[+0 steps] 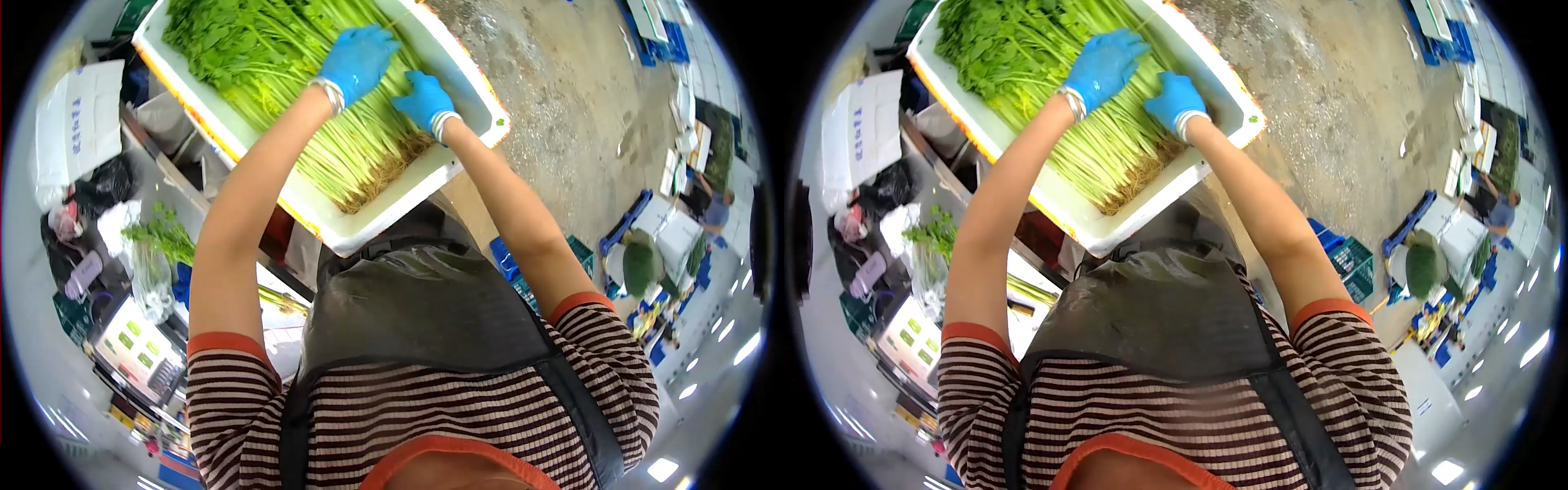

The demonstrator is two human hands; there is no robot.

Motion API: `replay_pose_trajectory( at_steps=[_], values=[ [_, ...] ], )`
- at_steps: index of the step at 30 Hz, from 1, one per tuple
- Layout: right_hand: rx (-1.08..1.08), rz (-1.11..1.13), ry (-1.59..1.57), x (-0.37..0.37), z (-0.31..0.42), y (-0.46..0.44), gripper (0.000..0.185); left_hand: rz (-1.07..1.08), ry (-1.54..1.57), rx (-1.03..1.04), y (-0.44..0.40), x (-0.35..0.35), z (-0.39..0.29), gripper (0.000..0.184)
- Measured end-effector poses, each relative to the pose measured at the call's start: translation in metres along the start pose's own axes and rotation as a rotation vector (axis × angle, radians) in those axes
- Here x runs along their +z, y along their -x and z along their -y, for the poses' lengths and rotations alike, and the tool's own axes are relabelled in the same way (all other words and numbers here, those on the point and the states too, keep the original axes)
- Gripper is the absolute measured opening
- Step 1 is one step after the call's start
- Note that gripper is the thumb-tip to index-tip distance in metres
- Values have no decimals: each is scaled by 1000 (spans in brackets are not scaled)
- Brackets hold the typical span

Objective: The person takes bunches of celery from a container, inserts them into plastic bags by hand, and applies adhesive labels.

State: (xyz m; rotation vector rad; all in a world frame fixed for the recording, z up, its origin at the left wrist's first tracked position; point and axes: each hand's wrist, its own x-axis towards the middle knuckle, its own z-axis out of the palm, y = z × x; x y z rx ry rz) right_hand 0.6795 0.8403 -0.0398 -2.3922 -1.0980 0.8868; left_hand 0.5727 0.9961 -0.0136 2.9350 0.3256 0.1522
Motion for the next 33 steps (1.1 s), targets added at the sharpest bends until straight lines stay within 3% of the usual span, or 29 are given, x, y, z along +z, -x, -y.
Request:
replay_pose_trajectory(
  at_steps=[3, 6, 7, 9, 11, 14, 18, 21, 22, 23, 26, 27, 30, 31, 33],
  values=[
    [-62, -12, -12, 7, 17, 19, 60, -68, -234, 77, -39, 13, 27, 41],
    [-112, -41, -37, 23, 37, 44, 58, 209, -109, 26, -49, 25, 45, 46],
    [-116, -17, -22, 21, 42, 49, 57, 121, -155, 82, -45, 22, 48, 47],
    [-116, 27, 8, 7, 46, 52, 55, 223, -159, 108, -43, 10, 48, 44],
    [-31, -85, -69, -11, 39, 44, 54, 287, -134, 133, -38, -6, 48, 40],
    [27, -195, -76, -27, 26, 14, 54, 212, -86, 181, -27, -5, 55, 40],
    [98, -233, -117, 24, -7, -44, 64, 125, -146, 237, -20, -3, 56, 39],
    [318, 100, -133, 7, 19, -52, 53, 37, -12, 173, -33, -13, 52, 31],
    [296, 85, -122, 3, 19, -49, 52, 6, 61, 135, -44, -25, 47, 29],
    [272, 70, -109, 1, 20, -43, 51, -173, 87, 139, -52, -34, 38, 22],
    [245, 5, -27, -1, 38, -23, 46, -74, 147, 260, -76, -19, 44, 21],
    [239, 9, -12, 0, 43, -20, 46, -46, -17, 286, -80, -2, 49, 24],
    [184, 45, -87, 6, 57, 0, 51, 212, -108, 201, -86, 37, 63, 31],
    [157, 9, -90, 12, 57, 7, 54, 123, -75, 181, -84, 38, 61, 33],
    [104, 24, -83, 5, 55, 13, 59, 288, -95, 139, -84, 29, 62, 34]
  ],
)
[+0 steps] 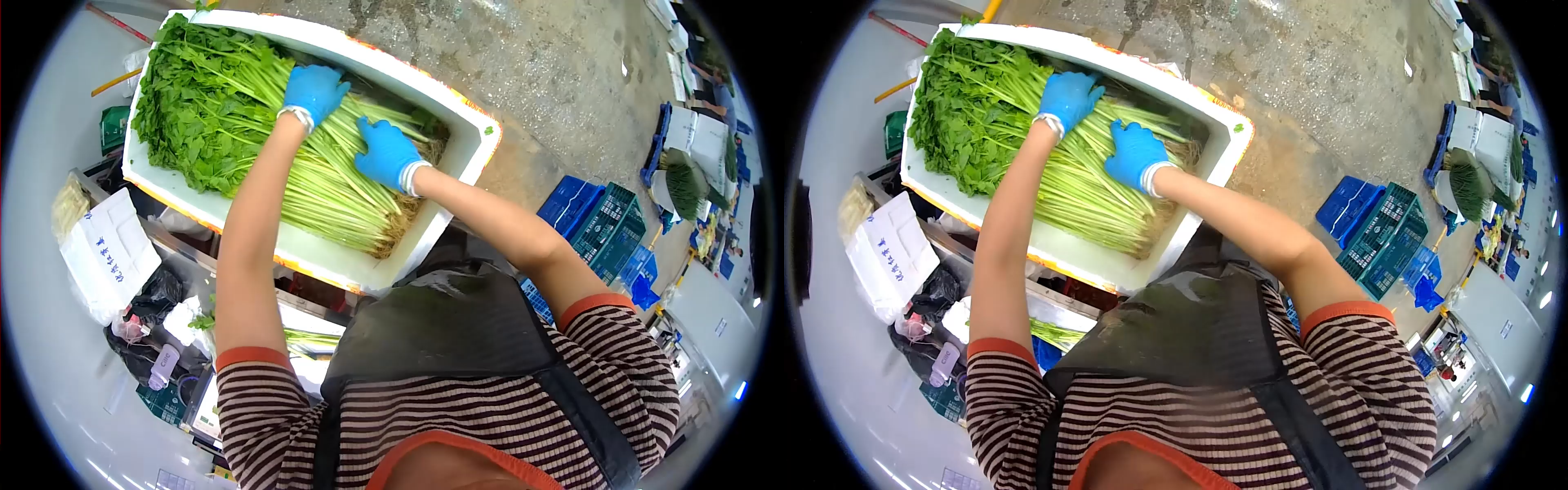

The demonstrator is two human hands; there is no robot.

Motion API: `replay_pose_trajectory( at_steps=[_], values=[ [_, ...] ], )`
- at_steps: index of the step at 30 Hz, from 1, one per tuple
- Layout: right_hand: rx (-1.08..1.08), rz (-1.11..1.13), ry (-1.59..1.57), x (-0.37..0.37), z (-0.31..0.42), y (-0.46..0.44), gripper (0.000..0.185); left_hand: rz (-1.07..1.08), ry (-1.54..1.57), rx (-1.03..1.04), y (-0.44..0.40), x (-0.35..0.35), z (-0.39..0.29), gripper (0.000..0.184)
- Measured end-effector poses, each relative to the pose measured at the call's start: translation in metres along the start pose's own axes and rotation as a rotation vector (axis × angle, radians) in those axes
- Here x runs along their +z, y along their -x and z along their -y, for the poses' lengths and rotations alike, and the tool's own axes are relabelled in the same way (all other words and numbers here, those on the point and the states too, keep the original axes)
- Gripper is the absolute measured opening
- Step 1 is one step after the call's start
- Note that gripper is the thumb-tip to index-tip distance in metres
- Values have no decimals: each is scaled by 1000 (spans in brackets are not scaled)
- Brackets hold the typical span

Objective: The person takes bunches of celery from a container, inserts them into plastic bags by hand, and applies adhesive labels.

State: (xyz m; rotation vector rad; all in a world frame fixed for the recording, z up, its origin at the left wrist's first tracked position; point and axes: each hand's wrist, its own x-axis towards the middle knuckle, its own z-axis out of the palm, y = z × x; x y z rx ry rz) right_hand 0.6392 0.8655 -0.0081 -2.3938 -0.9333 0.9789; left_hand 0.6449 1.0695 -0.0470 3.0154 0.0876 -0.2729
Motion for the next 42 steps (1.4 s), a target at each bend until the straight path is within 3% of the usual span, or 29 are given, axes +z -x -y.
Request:
replay_pose_trajectory(
  at_steps=[1, 2, 5, 7, 9, 10, 11, 12, 13, 14, 16, 19, 21, 23, 25, 27, 29, 31, 33, 35, 36, 38, 42],
  values=[
    [-11, -21, -19, -13, -2, 0, 59, 86, 3, -20, 5, -4, 0, 35],
    [-26, -44, -37, -27, -5, -1, 59, -74, -43, 6, 17, 11, 6, 38],
    [-73, -202, 2, -40, -24, -11, 58, 4, -25, 24, 39, -16, 1, 37],
    [-101, -165, -26, -30, -45, -29, 61, -63, 6, 41, 48, -10, 5, 35],
    [113, 201, -233, -19, -58, -45, 70, -126, 56, 45, 53, -9, 6, 34],
    [140, 255, -172, -39, -36, -31, 72, -86, 28, 31, 57, -9, 8, 33],
    [11, 254, -255, -12, -54, -32, 78, -65, 8, 26, 57, -9, 8, 32],
    [68, 433, -100, -38, -33, -20, 83, -104, 58, -2, 60, -22, 2, 32],
    [114, 435, -63, -38, -29, -15, 86, -132, 102, -33, 63, -22, 1, 28],
    [110, 323, -37, -34, -29, -14, 87, 32, 42, -2, 64, -34, -3, 23],
    [130, 158, -28, -14, -36, -22, 88, -296, 111, -42, 77, -49, -22, 30],
    [269, 81, -170, -8, -32, -28, 90, -682, 405, -432, 111, -68, -69, 40],
    [378, 46, -331, -18, -35, -24, 90, -804, 962, -690, 142, -47, -106, 42],
    [457, 91, -289, -4, -64, -36, 97, -631, 1752, -1009, 175, -17, -144, 42],
    [505, 255, -198, 4, -73, -39, 100, -329, 2029, -1189, 203, 25, -176, 45],
    [553, 257, -263, 10, -67, -31, 98, -232, 2275, -1156, 208, 35, -198, 49],
    [428, 369, -394, 20, -82, -40, 90, -388, 2071, -1040, 200, 57, -213, 55],
    [328, 472, -446, -18, -37, -19, 83, -567, 2069, -1211, 175, 51, -221, 63],
    [398, 540, -462, -2, -78, -43, 84, -514, 2078, -1273, 165, 52, -214, 68],
    [352, 812, -634, 12, -98, -58, 86, -499, 2010, -1289, 159, 51, -216, 72],
    [317, 745, -497, 6, -94, -55, 87, -507, 1927, -1287, 155, 52, -219, 74],
    [347, 791, -578, -13, -60, -33, 84, -581, 1826, -1275, 140, 91, -228, 77],
    [475, 862, -731, -19, -43, -32, 85, -606, 1904, -1271, 139, 66, -213, 76]
  ],
)
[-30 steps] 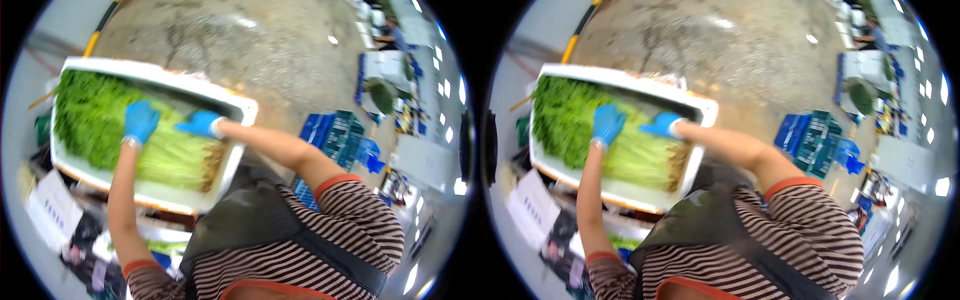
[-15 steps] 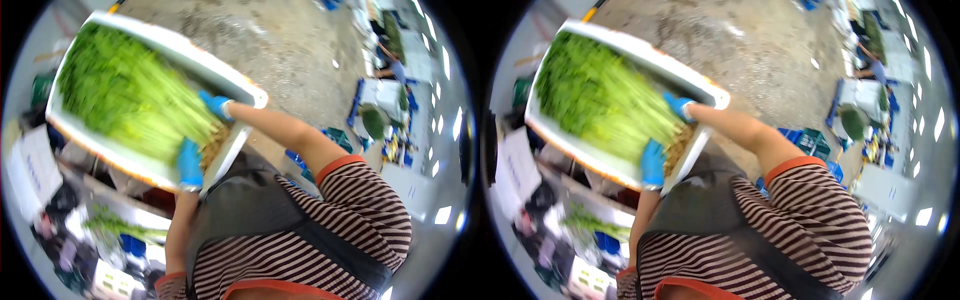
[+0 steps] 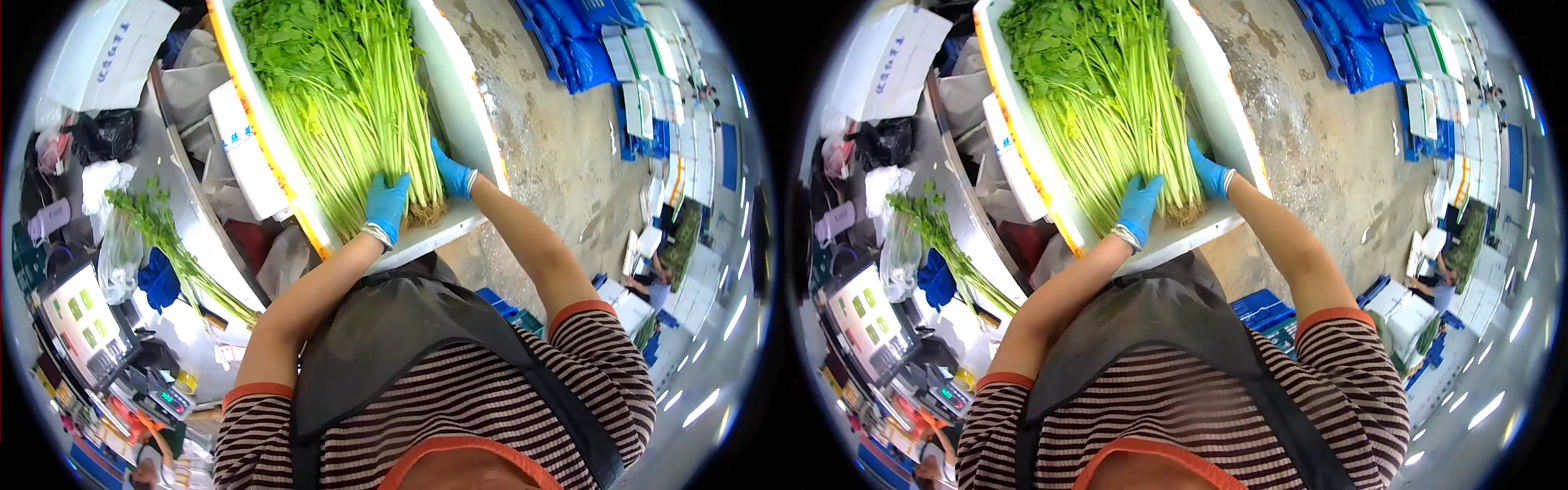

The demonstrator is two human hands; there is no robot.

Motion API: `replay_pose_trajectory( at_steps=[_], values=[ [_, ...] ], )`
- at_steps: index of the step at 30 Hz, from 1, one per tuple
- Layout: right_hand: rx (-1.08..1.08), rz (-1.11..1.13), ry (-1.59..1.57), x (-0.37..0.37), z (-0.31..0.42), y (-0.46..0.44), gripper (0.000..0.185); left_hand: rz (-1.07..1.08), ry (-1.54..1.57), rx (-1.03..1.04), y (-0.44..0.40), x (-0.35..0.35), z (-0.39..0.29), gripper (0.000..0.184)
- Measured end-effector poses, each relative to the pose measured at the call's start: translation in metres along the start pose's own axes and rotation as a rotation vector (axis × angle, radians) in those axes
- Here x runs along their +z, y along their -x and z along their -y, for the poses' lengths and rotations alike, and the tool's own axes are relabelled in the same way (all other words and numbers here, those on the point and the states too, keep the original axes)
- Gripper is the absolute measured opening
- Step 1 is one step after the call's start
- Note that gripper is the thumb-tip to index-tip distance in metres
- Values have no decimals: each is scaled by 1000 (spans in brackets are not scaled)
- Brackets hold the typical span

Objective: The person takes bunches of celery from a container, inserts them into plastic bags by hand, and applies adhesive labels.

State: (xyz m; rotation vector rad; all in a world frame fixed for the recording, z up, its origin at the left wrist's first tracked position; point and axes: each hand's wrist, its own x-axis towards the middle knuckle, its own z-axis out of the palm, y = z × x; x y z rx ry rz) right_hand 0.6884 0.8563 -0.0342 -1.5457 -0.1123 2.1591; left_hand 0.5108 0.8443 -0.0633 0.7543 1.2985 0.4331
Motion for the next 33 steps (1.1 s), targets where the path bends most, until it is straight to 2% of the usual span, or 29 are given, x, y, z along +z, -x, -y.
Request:
replay_pose_trajectory(
  at_steps=[2, 4, 6, 7, 8, 10, 11, 12, 13, 15, 21, 23, 24, 25, 26, 28, 29, 32, 33],
  values=[
    [-19, 45, -81, 4, 6, 2, 84, -32, 69, -23, -2, 5, 0, 78],
    [-143, 45, 117, 3, 7, 17, 62, -30, 49, -21, 6, 9, -11, 81],
    [35, 213, -153, -38, -10, -4, 46, 8, 6, -8, 22, 6, -33, 78],
    [-26, 333, -163, -78, -36, -41, 45, 57, -24, 7, 32, 6, -51, 76],
    [-160, 432, -118, -85, -48, -53, 41, 129, 51, -4, 44, 4, -69, 70],
    [-415, 635, 235, -76, -48, -46, 34, 277, 73, 29, 35, -7, -69, 53],
    [-397, 563, 219, -80, -52, -54, 32, 322, -10, 84, 29, -16, -74, 53],
    [-379, 490, 201, -85, -57, -61, 30, 153, -289, 279, 3, -27, -44, 55],
    [-132, 347, -15, -49, -32, -22, 42, 110, -613, 415, 4, -33, -57, 57],
    [-128, 268, -108, -28, -27, -16, 53, -105, -537, 588, 10, -28, -51, 58],
    [-230, 160, -240, 20, -23, -15, 86, 87, 97, 114, 12, -20, -62, 63],
    [-350, 124, -225, 11, -31, -36, 89, 68, 222, 79, 28, -5, -82, 65],
    [-305, 220, -264, 15, -23, -19, 90, 57, 260, 70, 35, -3, -93, 63],
    [-335, 114, -204, 11, -24, -15, 90, 35, 298, 60, 38, -5, -98, 62],
    [-352, 17, -141, 10, -26, -13, 90, 209, 240, 41, 23, -24, -91, 66],
    [-461, -82, -57, 6, -35, -17, 88, 457, 427, -159, 7, -36, -93, 69],
    [-459, 350, -371, 21, -12, 18, 83, 562, 525, -237, 3, -47, -100, 70],
    [-3, 719, -1377, 27, 17, 58, 66, 600, 425, -297, -1, -59, -133, 72],
    [-271, 410, -793, 44, 30, 80, 56, 628, 363, -289, -2, -61, -143, 71]
  ],
)
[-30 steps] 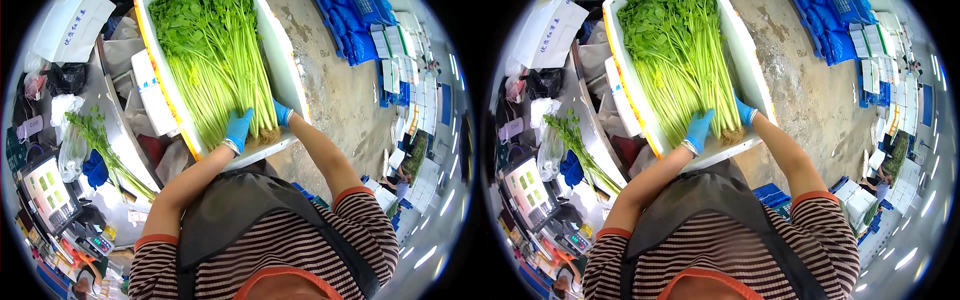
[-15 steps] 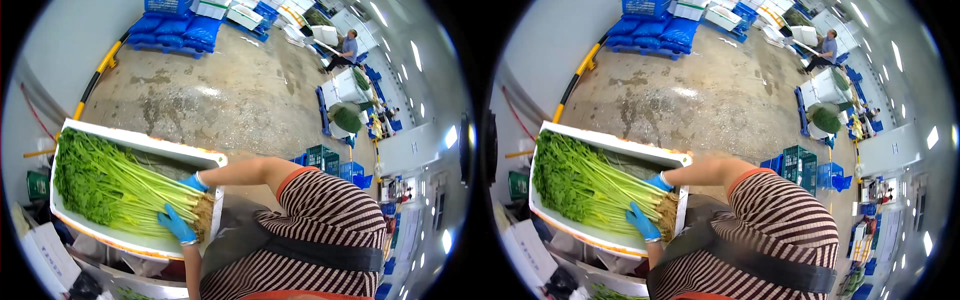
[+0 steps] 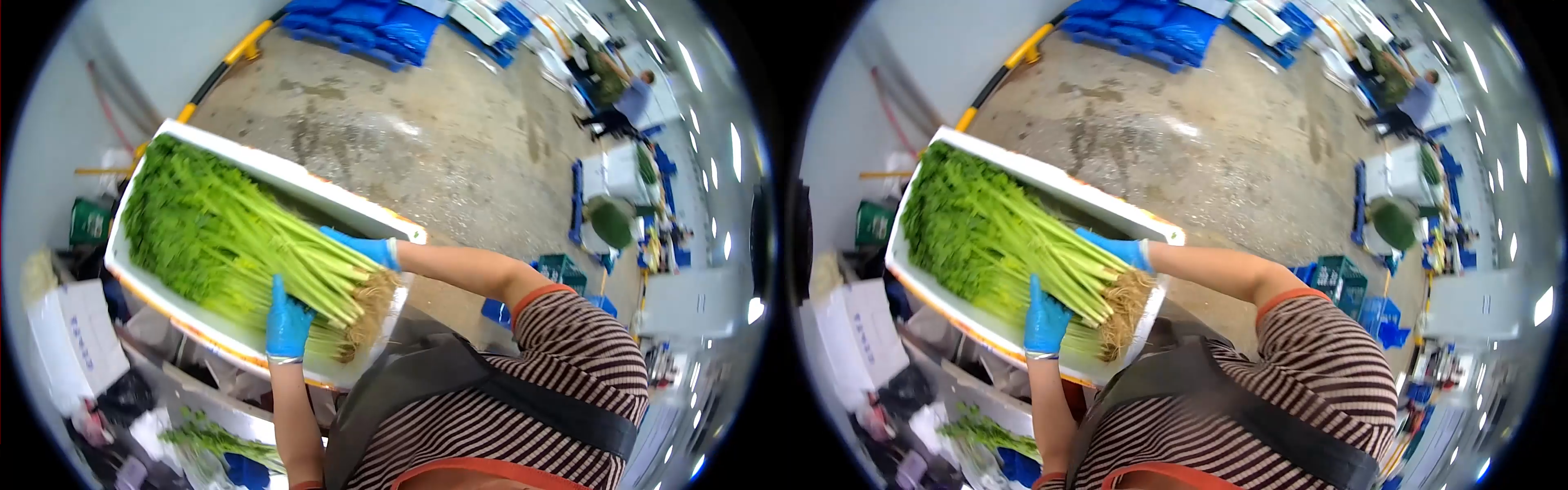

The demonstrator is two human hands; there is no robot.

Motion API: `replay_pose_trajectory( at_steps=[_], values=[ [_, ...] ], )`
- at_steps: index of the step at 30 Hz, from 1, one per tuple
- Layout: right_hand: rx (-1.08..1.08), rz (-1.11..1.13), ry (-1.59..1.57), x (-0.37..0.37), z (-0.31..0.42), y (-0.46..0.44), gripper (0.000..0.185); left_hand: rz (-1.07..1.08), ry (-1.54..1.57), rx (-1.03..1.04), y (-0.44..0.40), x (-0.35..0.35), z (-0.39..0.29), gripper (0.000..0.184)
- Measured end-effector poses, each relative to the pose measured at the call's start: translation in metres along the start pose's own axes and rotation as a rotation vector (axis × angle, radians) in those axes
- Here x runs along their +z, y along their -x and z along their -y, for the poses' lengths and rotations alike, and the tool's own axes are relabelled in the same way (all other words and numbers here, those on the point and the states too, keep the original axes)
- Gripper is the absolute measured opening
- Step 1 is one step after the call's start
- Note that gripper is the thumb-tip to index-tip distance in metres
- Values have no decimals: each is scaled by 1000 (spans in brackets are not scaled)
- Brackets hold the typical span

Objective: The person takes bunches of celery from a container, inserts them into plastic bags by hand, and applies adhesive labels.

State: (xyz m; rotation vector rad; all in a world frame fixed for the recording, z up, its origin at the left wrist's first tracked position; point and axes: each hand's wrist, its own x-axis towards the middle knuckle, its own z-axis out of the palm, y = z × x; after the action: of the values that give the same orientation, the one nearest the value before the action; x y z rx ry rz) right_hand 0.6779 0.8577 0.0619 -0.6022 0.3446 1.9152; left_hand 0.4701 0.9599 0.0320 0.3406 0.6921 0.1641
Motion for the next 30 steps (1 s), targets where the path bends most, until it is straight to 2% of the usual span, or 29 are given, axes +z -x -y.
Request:
replay_pose_trajectory(
  at_steps=[2, 4, 5, 6, 8, 9, 10, 15, 18, 19, 20, 22, 24, 26, 29, 30],
  values=[
    [-140, -67, 208, 31, 5, 5, 49, -131, -243, 66, 3, -2, -8, 64],
    [-118, -6, 48, 34, 10, 7, 48, -355, -413, 226, 4, 5, 3, 65],
    [-248, -51, 244, 39, 5, 5, 47, -293, -239, 229, 5, 9, 5, 69],
    [-334, -118, 444, 20, 4, -6, 49, -221, 25, 148, -1, 6, 10, 73],
    [-269, -165, 412, 6, -14, -16, 65, -32, 232, 244, -19, -3, 32, 75],
    [-259, -240, 413, -9, -24, -23, 71, -95, 149, 277, -16, 4, 36, 77],
    [-159, -222, 314, -20, -26, -29, 70, -63, 172, 301, -19, 2, 38, 77],
    [-282, -728, 854, -36, -31, -24, 84, -19, 103, 170, -13, -11, 27, 76],
    [-601, -866, 1028, -36, -46, -20, 93, -40, 154, 106, -2, 5, 15, 73],
    [-670, -850, 1051, -1, -53, -5, 98, -70, 124, 145, 0, 7, 16, 73],
    [-589, -779, 993, 37, -54, 13, 98, -43, 85, 160, 6, 11, 14, 73],
    [-528, -761, 1141, 29, -49, 15, 96, -49, 67, 237, 18, 21, 11, 73],
    [-524, -768, 913, -25, -53, -15, 93, -16, 103, 243, 1, 0, 27, 73],
    [-515, -734, 844, -39, -57, -18, 90, -21, 167, 229, -11, -4, 34, 75],
    [-455, -939, 812, -21, -56, -11, 88, 42, 169, 237, -27, -16, 46, 77],
    [-545, -948, 878, -22, -55, -11, 89, 60, 193, 211, -33, -18, 47, 77]
  ],
)
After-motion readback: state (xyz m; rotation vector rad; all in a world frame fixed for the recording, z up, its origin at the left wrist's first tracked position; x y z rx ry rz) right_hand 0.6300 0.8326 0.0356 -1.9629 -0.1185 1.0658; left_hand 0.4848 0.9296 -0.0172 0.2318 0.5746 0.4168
